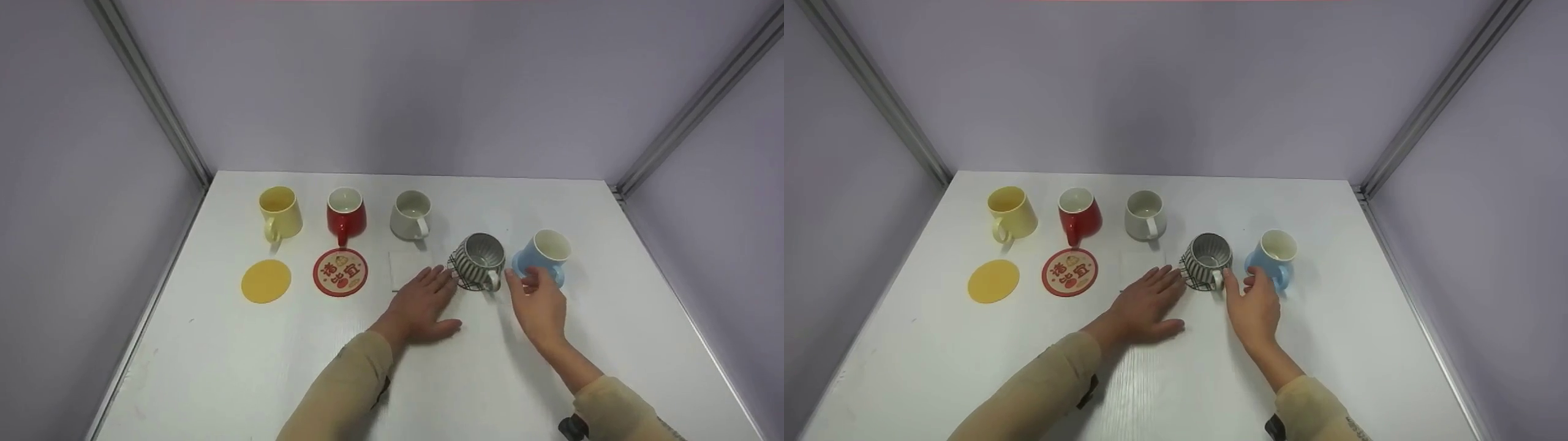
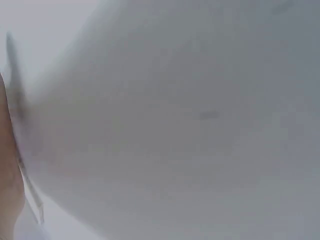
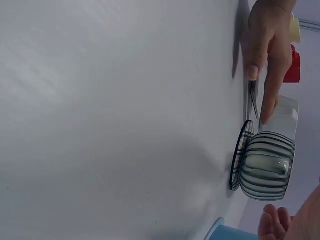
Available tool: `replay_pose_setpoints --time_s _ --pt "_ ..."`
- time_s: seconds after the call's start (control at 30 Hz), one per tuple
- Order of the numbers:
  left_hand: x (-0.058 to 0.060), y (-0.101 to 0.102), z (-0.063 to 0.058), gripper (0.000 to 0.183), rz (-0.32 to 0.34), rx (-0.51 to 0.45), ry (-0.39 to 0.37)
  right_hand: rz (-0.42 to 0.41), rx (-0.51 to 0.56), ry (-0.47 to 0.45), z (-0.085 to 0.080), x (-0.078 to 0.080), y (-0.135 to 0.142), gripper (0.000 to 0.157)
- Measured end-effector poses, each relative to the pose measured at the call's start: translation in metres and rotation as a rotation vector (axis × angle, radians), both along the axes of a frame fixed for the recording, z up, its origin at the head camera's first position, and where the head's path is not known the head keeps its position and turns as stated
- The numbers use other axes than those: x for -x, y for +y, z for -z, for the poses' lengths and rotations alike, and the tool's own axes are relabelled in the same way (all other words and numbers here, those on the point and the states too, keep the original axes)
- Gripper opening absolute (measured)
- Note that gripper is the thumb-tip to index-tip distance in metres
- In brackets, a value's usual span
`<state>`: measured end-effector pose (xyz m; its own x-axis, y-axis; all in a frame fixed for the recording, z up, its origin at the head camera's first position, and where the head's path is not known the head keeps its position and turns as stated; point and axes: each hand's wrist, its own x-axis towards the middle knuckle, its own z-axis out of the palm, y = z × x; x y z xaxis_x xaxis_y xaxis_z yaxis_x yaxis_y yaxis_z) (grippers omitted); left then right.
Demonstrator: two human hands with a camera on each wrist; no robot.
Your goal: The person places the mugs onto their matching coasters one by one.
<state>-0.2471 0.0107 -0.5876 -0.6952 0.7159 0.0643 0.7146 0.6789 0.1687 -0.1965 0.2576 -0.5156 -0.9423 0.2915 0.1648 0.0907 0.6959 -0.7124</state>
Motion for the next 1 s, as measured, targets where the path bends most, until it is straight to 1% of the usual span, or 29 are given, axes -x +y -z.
replay_pose_setpoints --time_s 0.07,0.17,0.27,0.37,0.4,0.47,0.57,0.63,0.73,0.83,0.9,1.0 --pt "0.002 -0.011 -0.003 0.09 -0.025 -0.011 -0.023 -0.056 -0.016 0.062 0.003 0.0 -0.005 0.056" --pt "0.003 -0.031 -0.007 0.089 -0.075 -0.02 -0.049 -0.162 -0.064 0.112 0.009 -0.001 -0.017 0.048" --pt "0.005 -0.053 -0.01 0.088 -0.128 -0.021 -0.05 -0.28 -0.158 0.155 0.017 -0.002 -0.032 0.044" --pt "0.005 -0.073 -0.012 0.087 -0.165 -0.023 -0.02 -0.406 -0.261 0.176 0.025 -0.002 -0.047 0.044" --pt "0.005 -0.079 -0.012 0.087 -0.175 -0.025 -0.012 -0.446 -0.291 0.173 0.027 -0.002 -0.051 0.045" --pt "0.004 -0.091 -0.014 0.087 -0.187 -0.037 -0.008 -0.525 -0.348 0.139 0.031 0.001 -0.059 0.049" --pt "0.004 -0.105 -0.014 0.087 -0.205 -0.058 -0.026 -0.648 -0.422 0.074 0.038 0.008 -0.066 0.061" --pt "0.004 -0.112 -0.015 0.087 -0.222 -0.069 -0.041 -0.736 -0.474 0.037 0.043 0.015 -0.068 0.071" --pt "0.004 -0.118 -0.015 0.088 -0.25 -0.091 -0.051 -0.85 -0.567 0.026 0.049 0.023 -0.068 0.081" --pt "0.002 -0.123 -0.015 0.089 -0.277 -0.119 -0.061 -0.919 -0.65 0.029 0.054 0.03 -0.066 0.085" --pt "0.0 -0.126 -0.016 0.089 -0.294 -0.129 -0.072 -0.939 -0.69 0.018 0.056 0.034 -0.065 0.087" --pt "-0.002 -0.131 -0.018 0.089 -0.318 -0.142 -0.086 -0.958 -0.714 -0.012 0.06 0.039 -0.066 0.088"
